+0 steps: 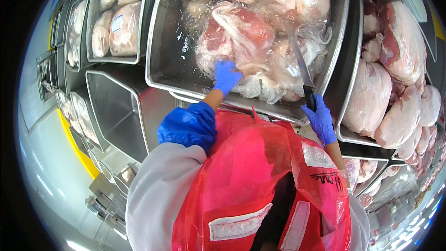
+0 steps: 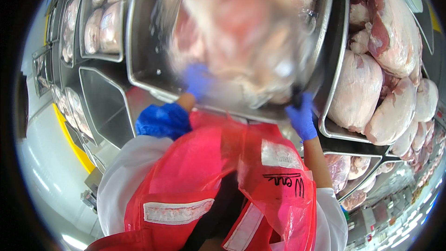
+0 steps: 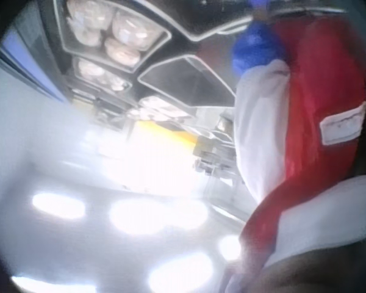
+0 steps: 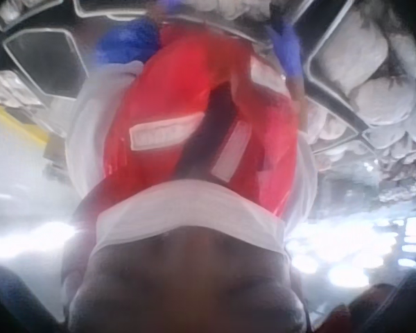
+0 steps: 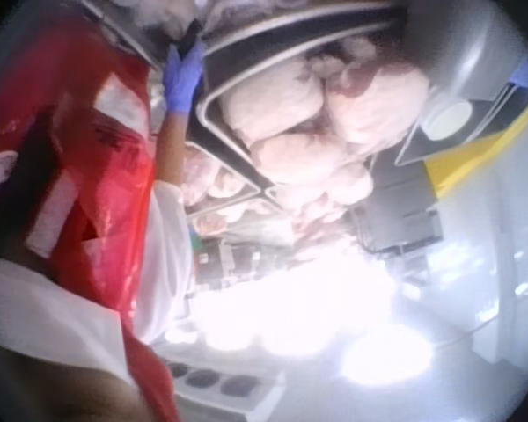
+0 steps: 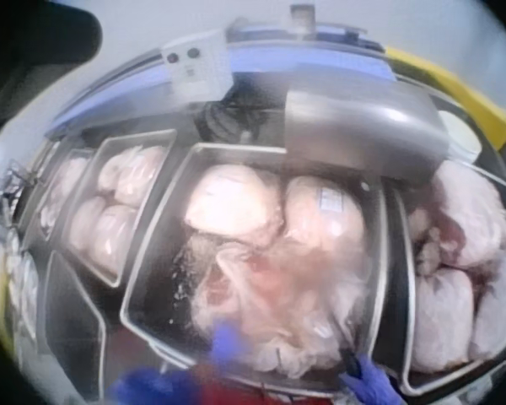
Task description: The person uses a knife to cut and trim large vacuum-sealed packages of raw meat in a stainless steel tray. They repeatedly slice through the plastic and remove excess fat or tissue, then place the trimmed pieces into an adjacent tray.
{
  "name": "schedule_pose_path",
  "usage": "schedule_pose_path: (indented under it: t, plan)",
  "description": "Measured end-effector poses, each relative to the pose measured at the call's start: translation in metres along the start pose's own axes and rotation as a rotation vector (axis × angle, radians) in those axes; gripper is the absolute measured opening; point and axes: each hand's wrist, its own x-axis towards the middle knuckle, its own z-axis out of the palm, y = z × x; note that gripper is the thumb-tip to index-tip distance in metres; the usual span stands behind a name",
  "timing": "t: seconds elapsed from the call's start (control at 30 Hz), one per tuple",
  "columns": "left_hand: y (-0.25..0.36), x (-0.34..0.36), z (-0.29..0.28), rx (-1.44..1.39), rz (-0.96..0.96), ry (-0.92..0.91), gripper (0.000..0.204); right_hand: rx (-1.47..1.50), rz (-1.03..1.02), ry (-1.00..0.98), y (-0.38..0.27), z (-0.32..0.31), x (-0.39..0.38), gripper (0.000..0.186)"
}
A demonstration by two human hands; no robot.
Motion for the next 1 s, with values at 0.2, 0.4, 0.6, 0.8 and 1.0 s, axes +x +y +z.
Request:
schedule_pose_path:
  t: [0.2, 0.4, 0.6, 0.8, 1.0]
  plan:
    - [-0.007, -0.022, 0.055, -0.596, -0.091, 0.176, 0.005, -0.059, -0.007, -0.148, -0.021, -0.003, 0.015, 0.045]
    - [-0.005, -0.055, -0.009, -1.011, -0.169, 0.192, 0.013, -0.17, -0.054, -0.235, -0.065, -0.019, 0.023, 0.04]
    - [0.019, -0.073, -0.06, -1.229, -0.313, 0.193, 0.019, -0.363, -0.246, -0.358, -0.073, -0.027, 0.038, 0.051]
    - [0.011, -0.074, -0.072, -1.384, -0.312, 0.192, 0.015, -0.42, -0.243, -0.527, -0.077, -0.031, 0.041, 0.048]
    - [-0.008, -0.056, -0.027, -1.273, -0.321, 0.2, 0.01, -0.33, -0.313, -0.403, -0.074, -0.007, 0.052, 0.046]
